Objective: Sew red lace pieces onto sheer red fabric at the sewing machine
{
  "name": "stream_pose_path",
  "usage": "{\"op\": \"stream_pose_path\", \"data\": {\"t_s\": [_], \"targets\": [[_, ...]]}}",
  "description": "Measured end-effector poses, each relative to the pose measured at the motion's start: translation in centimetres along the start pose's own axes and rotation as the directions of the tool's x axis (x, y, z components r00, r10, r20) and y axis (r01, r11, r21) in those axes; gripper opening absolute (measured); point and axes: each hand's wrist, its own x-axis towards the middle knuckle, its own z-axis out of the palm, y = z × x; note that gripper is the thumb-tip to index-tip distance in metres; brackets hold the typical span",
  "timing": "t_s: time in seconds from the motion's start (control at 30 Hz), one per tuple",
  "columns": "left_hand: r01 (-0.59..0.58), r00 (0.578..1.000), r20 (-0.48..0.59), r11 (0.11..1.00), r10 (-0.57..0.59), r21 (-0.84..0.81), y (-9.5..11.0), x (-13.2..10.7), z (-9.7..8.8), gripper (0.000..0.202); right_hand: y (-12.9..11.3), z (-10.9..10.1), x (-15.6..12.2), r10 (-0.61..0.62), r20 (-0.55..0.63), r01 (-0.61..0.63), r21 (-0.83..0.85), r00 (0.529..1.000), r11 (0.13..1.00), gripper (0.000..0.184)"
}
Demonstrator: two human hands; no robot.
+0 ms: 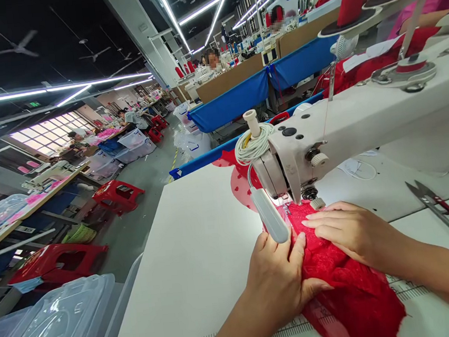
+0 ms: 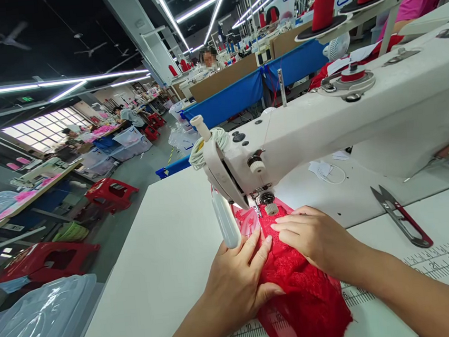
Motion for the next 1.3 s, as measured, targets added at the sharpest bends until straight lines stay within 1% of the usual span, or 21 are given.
{"op": "stream_pose_path", "data": {"t_s": [0.07, 0.2, 0.33, 0.57, 0.73, 0.83, 0.93, 1.03, 1.07, 1.13, 1.23, 1.3], "targets": [[0.003, 1.0, -0.003, 1.0, -0.003, 0.0, 0.0, 0.1, 0.0, 0.081, 0.1, -0.1, 0.1, -0.021, 0.0, 0.021, -0.021, 1.0, 1.0, 0.033], [0.003, 1.0, -0.02, 1.0, -0.003, 0.01, 0.0, 0.3, 0.1, 0.082, 0.4, -0.5, 0.5, -0.098, 0.043, 0.102, -0.079, 0.994, 0.992, 0.031], [0.007, 1.0, -0.016, 1.0, -0.006, 0.013, -0.1, 0.5, 0.3, 0.083, 0.7, -0.5, 0.9, -0.113, 0.038, 0.117, -0.109, 0.993, 0.987, 0.032], [0.02, 1.0, 0.008, 0.999, -0.021, 0.049, -0.5, 0.6, 0.7, 0.078, 1.2, -0.1, 1.6, -0.11, 0.041, 0.114, -0.114, 0.993, 0.987, 0.037], [0.035, 0.998, 0.043, 0.996, -0.039, 0.079, -1.0, 0.6, 1.0, 0.076, 1.4, -0.3, 2.2, -0.071, 0.11, 0.083, -0.108, 0.991, 0.991, 0.033], [0.039, 0.999, 0.031, 0.997, -0.042, 0.067, -1.4, 0.7, 1.0, 0.076, 1.8, -0.1, 2.5, -0.051, 0.136, 0.068, -0.125, 0.989, 0.99, 0.033], [-0.01, 1.0, 0.003, 1.0, 0.01, 0.025, -1.8, 0.8, 0.9, 0.082, 2.3, 0.3, 2.6, -0.031, 0.121, 0.044, -0.111, 0.992, 0.993, 0.031], [-0.099, 0.994, 0.035, 0.993, 0.101, -0.065, -1.9, 1.0, 0.7, 0.079, 2.6, 0.4, 2.4, -0.008, 0.101, 0.016, -0.082, 0.995, 0.997, 0.031], [-0.114, 0.992, 0.049, 0.99, 0.118, -0.086, -1.9, 1.1, 0.7, 0.076, 2.6, 0.4, 2.3, -0.017, 0.094, 0.024, -0.073, 0.995, 0.997, 0.029], [-0.118, 0.99, 0.06, 0.988, 0.124, -0.101, -1.7, 1.3, 0.5, 0.07, 2.3, 0.2, 2.1, -0.076, 0.068, 0.08, -0.053, 0.995, 0.995, 0.027], [-0.11, 0.993, 0.031, 0.988, 0.114, -0.108, -1.5, 1.4, 0.2, 0.067, 1.5, -0.2, 1.8, -0.167, 0.019, 0.167, -0.005, 0.986, 0.986, 0.034], [-0.106, 0.993, 0.034, 0.988, 0.11, -0.113, -1.5, 1.3, 0.1, 0.067, 1.0, -0.3, 1.7, -0.181, 0.02, 0.181, 0.03, 0.983, 0.983, 0.038]]}}
